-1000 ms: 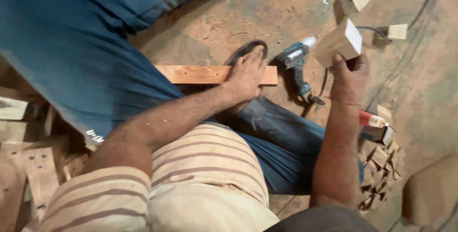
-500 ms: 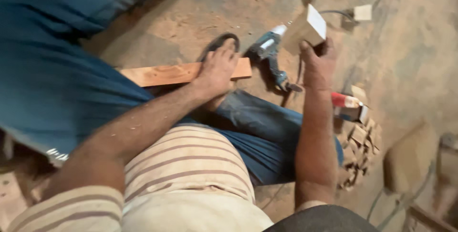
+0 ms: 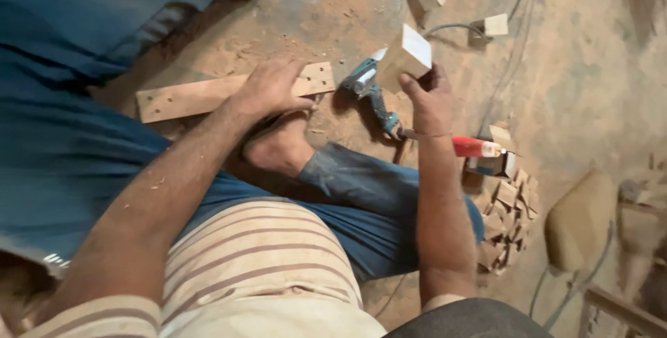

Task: The person sits on the floor of a woodworking shop assembling wooden furniture parts. They hammer nails into a wooden rail, drive screws with a cordless drill, apply glue from a red bottle to small wooden blocks, and press the blocks onto the rail while positioning the pieces.

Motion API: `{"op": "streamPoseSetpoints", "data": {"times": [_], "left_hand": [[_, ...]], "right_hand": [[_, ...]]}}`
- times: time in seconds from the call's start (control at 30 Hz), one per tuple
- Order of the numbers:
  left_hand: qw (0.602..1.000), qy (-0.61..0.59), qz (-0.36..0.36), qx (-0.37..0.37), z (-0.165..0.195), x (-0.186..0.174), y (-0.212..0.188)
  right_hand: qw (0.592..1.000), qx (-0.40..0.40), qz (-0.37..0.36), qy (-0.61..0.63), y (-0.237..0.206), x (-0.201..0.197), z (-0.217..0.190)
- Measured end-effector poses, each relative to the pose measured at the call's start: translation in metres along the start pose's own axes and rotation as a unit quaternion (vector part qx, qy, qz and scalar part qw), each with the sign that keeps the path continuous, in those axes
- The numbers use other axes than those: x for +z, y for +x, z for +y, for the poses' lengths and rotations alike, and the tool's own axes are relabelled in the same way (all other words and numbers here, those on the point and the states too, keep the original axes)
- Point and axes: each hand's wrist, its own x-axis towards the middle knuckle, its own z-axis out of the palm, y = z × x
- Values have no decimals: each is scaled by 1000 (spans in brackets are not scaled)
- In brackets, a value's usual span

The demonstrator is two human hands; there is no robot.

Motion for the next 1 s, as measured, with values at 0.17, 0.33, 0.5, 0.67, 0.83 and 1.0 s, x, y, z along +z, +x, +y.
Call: {"op": "streamPoseSetpoints", "data": {"times": [0.17, 0.33, 0.5, 0.67, 0.83, 1.0], "left_hand": [[990, 61, -72, -104, 6, 11, -2], [992, 110, -13, -66, -3, 18, -10], [990, 116, 79, -13, -4, 29, -14], [995, 82, 47, -29, 7, 9, -4], [996, -55, 71, -13, 25, -35, 26], [991, -115, 38, -59, 54, -70, 56]], "right_hand": [[999, 20, 3, -38, 1, -2, 17], [996, 71, -52, -11, 3, 0, 29], [953, 128, -108, 254, 7, -3, 37], [919, 146, -133, 341, 16, -17, 58], [912, 165, -81, 366, 20, -26, 71], [896, 147, -144, 393, 12, -11, 54]]}}
